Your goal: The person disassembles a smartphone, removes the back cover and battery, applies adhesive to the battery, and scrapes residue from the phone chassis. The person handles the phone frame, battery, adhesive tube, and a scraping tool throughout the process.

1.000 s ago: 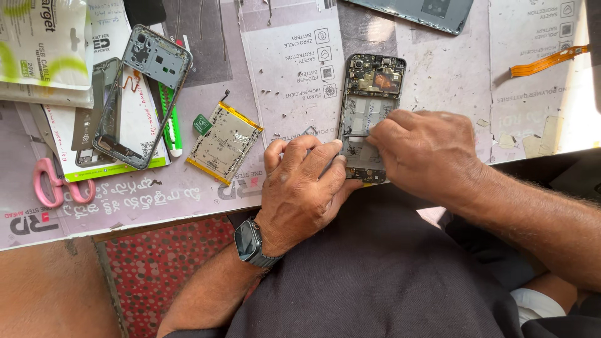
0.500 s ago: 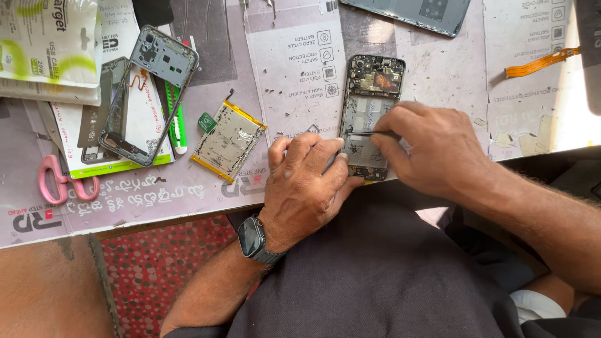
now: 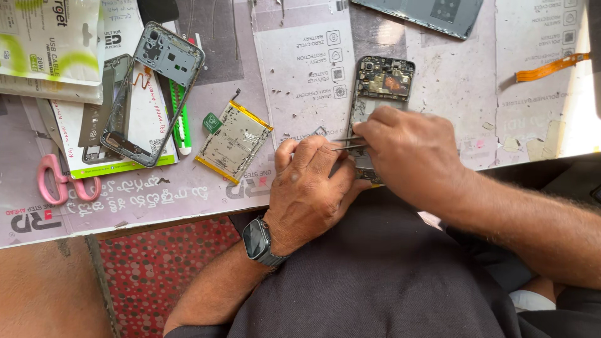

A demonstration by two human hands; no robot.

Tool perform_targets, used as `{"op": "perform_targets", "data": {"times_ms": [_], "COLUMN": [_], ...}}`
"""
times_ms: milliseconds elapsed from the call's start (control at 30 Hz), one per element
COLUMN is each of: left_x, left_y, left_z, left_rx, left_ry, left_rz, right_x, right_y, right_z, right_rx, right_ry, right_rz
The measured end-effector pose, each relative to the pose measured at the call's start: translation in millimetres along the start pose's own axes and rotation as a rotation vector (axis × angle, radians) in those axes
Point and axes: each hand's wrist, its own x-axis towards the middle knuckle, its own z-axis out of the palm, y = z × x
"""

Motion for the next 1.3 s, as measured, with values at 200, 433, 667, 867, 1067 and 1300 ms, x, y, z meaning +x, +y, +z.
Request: {"op": "perform_targets", "data": {"times_ms": [200, 433, 667, 867, 1067, 1300], "left_x": [1, 0, 0, 0, 2, 2], "left_y": [-1, 0, 2, 4, 4, 4], "left_z": [0, -1, 1, 2, 0, 0], "left_rx": [-0.023, -0.024, 0.005, 0.017, 0.022, 0.003], "left_ry": [-0.012, -0.024, -0.020, -0.013, -0.004, -0.004], "left_rz": [-0.015, -0.025, -0.024, -0.036, -0.015, -0.017], "right_x": [3, 6, 7, 8, 13, -5], "right_y": [-9, 3, 11, 23, 36, 59], "right_z": [0, 2, 17, 26, 27, -45], "right_rx": [-0.071, -0.147, -0.199, -0.184, -0.240, -0.064], "right_ry": [-0.027, -0.112, -0.207, -0.214, -0.377, 0.073], "right_rz": [-0.013, -0.171, -0.131, -0.158, -0.094, -0.068]}}
